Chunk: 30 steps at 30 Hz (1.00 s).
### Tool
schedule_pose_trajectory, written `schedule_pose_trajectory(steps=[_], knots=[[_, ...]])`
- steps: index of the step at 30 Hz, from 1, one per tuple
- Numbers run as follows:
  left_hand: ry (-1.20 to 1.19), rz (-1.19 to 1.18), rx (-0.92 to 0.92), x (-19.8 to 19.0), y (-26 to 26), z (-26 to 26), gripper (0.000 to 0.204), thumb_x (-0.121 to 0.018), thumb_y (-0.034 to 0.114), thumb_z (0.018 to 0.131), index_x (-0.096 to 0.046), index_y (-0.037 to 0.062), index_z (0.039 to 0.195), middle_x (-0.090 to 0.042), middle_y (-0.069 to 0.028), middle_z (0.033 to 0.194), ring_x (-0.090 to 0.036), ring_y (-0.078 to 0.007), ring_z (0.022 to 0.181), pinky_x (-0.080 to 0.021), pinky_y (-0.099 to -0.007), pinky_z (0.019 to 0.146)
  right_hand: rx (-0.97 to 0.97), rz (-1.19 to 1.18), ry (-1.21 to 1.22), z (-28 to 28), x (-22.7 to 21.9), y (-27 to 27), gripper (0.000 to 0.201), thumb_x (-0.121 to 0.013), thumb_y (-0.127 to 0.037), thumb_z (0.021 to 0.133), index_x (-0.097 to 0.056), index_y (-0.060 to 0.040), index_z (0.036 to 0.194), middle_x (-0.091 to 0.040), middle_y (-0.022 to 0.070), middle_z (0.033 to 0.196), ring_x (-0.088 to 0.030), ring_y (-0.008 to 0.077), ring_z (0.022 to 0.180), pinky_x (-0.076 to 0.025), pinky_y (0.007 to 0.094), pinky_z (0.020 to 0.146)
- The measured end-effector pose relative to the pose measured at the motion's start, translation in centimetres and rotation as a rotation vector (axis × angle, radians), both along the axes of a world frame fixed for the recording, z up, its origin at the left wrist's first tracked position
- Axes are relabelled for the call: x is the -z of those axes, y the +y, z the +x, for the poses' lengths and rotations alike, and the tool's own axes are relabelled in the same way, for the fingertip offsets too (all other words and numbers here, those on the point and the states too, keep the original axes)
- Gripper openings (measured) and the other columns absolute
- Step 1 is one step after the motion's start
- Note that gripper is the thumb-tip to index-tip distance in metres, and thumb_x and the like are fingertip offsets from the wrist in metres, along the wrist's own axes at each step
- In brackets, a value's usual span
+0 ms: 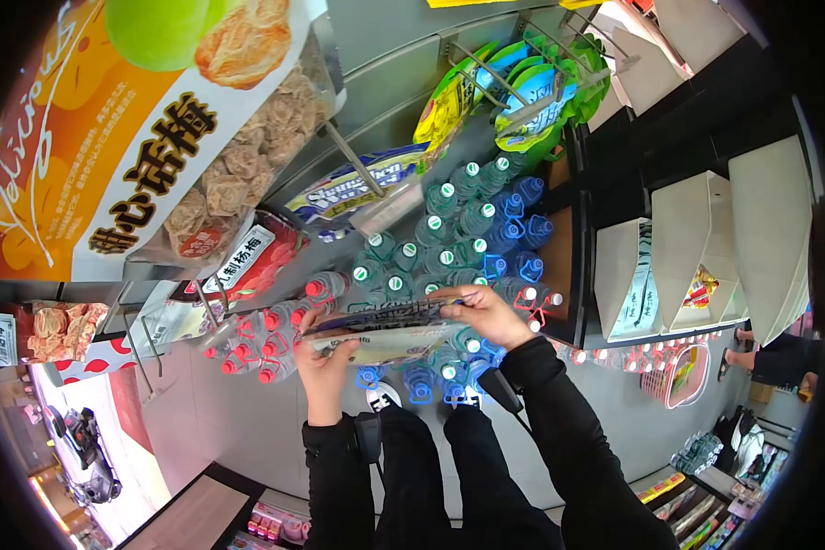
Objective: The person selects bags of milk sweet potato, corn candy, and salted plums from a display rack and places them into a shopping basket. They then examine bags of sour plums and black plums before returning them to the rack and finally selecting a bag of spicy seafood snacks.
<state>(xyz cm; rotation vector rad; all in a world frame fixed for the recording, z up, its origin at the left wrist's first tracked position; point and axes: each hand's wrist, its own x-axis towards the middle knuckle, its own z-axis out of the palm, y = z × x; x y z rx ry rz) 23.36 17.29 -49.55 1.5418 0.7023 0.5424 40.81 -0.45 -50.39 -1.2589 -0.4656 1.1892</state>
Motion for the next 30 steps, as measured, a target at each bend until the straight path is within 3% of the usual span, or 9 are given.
schedule_pose_trajectory(steps=[6,10,12,13,17,23,26,28,30], knots=[[-0.038,-0.027,0.118,-0.8,-1.8,1.0,0.023,-0.07,0.005,0.064,-0.058,-0.0012,0.082,-0.057,-0.0081,0.09,-0.051,-0.0185,0.089,-0.04,-0.0292,0.078,0.026,0.085,0.112,-1.0,-1.3,-1.8,0.032,-0.048,-0.004,0.084,-0.049,0.0005,0.116,-0.055,0.0065,0.109,-0.05,0.0101,0.098,-0.04,0.0238,0.084],[-0.106,-0.236,0.018,-1.4,-3.2,2.6,0.027,-0.069,0.008,0.07,-0.054,0.0002,0.091,-0.058,-0.0044,0.087,-0.053,-0.0126,0.081,-0.042,-0.0249,0.073,0.025,0.253,0.208,0.0,-2.7,-4.5,0.05,-0.06,-0.016,0.079,-0.041,-0.0007,0.123,-0.048,0.0085,0.12,-0.04,0.0147,0.112,-0.028,0.029,0.096],[-0.157,-0.249,0.015,-1.4,-4.2,3.4,0.027,-0.068,0.008,0.071,-0.054,0.0006,0.094,-0.058,-0.0033,0.087,-0.054,-0.0111,0.079,-0.042,-0.0238,0.073,0.05,0.292,-0.042,0.0,-3.6,-5.4,0.065,-0.068,-0.019,0.072,-0.035,-0.0005,0.126,-0.045,0.009,0.122,-0.04,0.0156,0.112,-0.027,0.0294,0.097],[-0.18,-0.26,-0.007,-1.4,-5.1,4.1,0.027,-0.067,0.008,0.072,-0.054,0.0007,0.094,-0.058,-0.0031,0.087,-0.054,-0.0113,0.079,-0.042,-0.0242,0.073,0.065,0.135,-0.122,-0.1,-4.0,-5.6,0.07,-0.071,-0.016,0.069,-0.034,-0.0005,0.126,-0.045,0.0097,0.12,-0.041,0.0155,0.11,-0.028,0.0301,0.096],[-0.182,-0.237,-0.073,-2.0,-9.1,6.5,0.03,-0.065,0.007,0.074,-0.052,-0.0001,0.099,-0.058,-0.0055,0.092,-0.054,-0.0124,0.083,-0.042,-0.0251,0.076,0.386,0.049,-0.048,-0.1,-2.8,-6.2,0.039,-0.061,-0.01,0.078,-0.045,-0.0015,0.112,-0.056,0.0041,0.098,-0.052,0.0092,0.089,-0.045,0.0243,0.074],[-0.243,-0.047,-0.148,-3.1,-12.7,8.4,0.046,-0.068,0.005,0.07,-0.043,0.0001,0.108,-0.052,-0.007,0.099,-0.052,-0.0137,0.09,-0.041,-0.0268,0.079,0.557,0.08,0.015,0.7,-2.0,-10.1,0.032,-0.058,-0.011,0.081,-0.046,-0.0006,0.109,-0.056,0.0051,0.099,-0.052,0.0101,0.089,-0.043,0.0252,0.078],[-0.227,-0.017,-0.026,-4.1,-12.8,8.8,0.055,-0.071,0.004,0.065,-0.041,0.0009,0.111,-0.05,-0.0067,0.1,-0.051,-0.0139,0.093,-0.042,-0.0282,0.08,0.598,0.107,0.075,1.4,-2.8,-11.8,0.03,-0.058,-0.011,0.081,-0.047,-0.0005,0.107,-0.057,0.0058,0.099,-0.052,0.011,0.091,-0.041,0.0262,0.081],[-0.008,-0.123,0.293,-5.6,-11.8,8.9,0.058,-0.073,0.004,0.063,-0.041,0.0006,0.112,-0.051,-0.0071,0.1,-0.051,-0.0144,0.093,-0.042,-0.0291,0.08,0.559,0.129,0.094,1.9,-3.3,-12.5,0.03,-0.058,-0.01,0.081,-0.047,-0.0004,0.107,-0.057,0.0059,0.099,-0.053,0.0112,0.09,-0.042,0.026,0.081],[0.037,-0.184,0.384,-5.3,-11.2,9.0,0.054,-0.071,0.002,0.064,-0.044,-0.0003,0.11,-0.054,-0.0073,0.099,-0.053,-0.0139,0.091,-0.044,-0.0282,0.077,0.536,0.153,0.078,2.3,-3.9,-12.1,0.03,-0.058,-0.01,0.081,-0.047,-0.0005,0.107,-0.057,0.0056,0.099,-0.053,0.0107,0.09,-0.042,0.0257,0.08]])
